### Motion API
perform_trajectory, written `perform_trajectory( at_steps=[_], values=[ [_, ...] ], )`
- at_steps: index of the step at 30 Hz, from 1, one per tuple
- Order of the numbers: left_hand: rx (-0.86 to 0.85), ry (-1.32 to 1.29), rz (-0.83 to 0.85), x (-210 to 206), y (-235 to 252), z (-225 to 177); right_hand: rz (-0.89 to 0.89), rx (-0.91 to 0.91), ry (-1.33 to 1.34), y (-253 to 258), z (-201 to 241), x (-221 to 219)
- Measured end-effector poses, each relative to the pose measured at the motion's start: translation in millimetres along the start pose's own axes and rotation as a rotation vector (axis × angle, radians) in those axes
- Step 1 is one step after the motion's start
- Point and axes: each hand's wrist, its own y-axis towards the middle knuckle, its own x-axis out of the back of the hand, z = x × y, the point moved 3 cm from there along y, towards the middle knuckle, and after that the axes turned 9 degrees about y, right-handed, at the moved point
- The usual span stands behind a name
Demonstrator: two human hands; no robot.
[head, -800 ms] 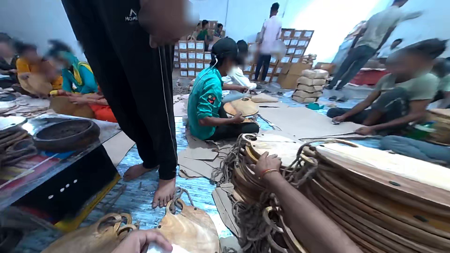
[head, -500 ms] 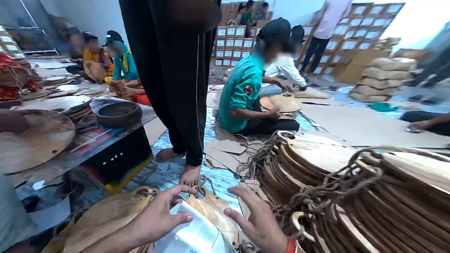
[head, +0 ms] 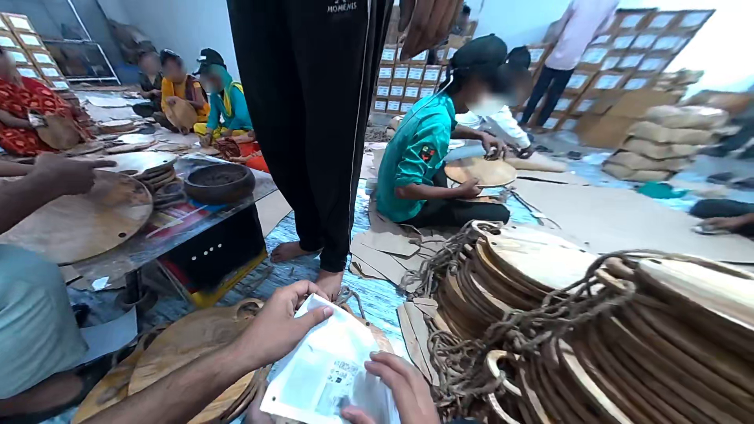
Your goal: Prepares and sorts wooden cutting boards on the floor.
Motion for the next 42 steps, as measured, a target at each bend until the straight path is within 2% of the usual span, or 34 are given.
perform_trajectory(
  at_steps=[4,7,13,16,20,28,34,37,42],
  values=[
    [0.082,-0.062,0.115,-7.4,-1.9,2.4,0.022,0.079,-0.139,0.5,-3.6,-23.6],
    [0.135,-0.102,0.172,-5.6,-3.3,7.5,0.015,0.127,-0.171,7.2,-12.4,-23.4],
    [0.465,-0.481,0.321,-23.0,-12.8,11.6,-0.036,0.184,-0.146,11.5,-21.1,-22.8],
    [0.557,-0.536,0.289,-26.0,-14.4,19.5,-0.046,0.192,-0.108,6.5,-29.1,-29.1],
    [0.629,-0.467,0.291,-24.8,-14.9,26.0,-0.06,0.192,-0.081,1.9,-27.1,-32.5],
    [0.621,-0.448,0.268,-25.8,-13.8,32.9,-0.062,0.106,0.01,-0.3,-23.6,-33.2],
    [0.602,-0.426,0.345,-25.3,-15.2,32.7,0.027,0.053,0.093,0.1,-24.2,-30.1],
    [0.625,-0.505,0.359,-26.4,-12.9,37.3,0.012,0.04,0.116,-1.0,-21.9,-28.0],
    [0.563,-0.625,0.376,-28.7,-11.4,43.9,-0.057,0.06,0.074,-6.3,-13.2,-25.6]
  ],
)
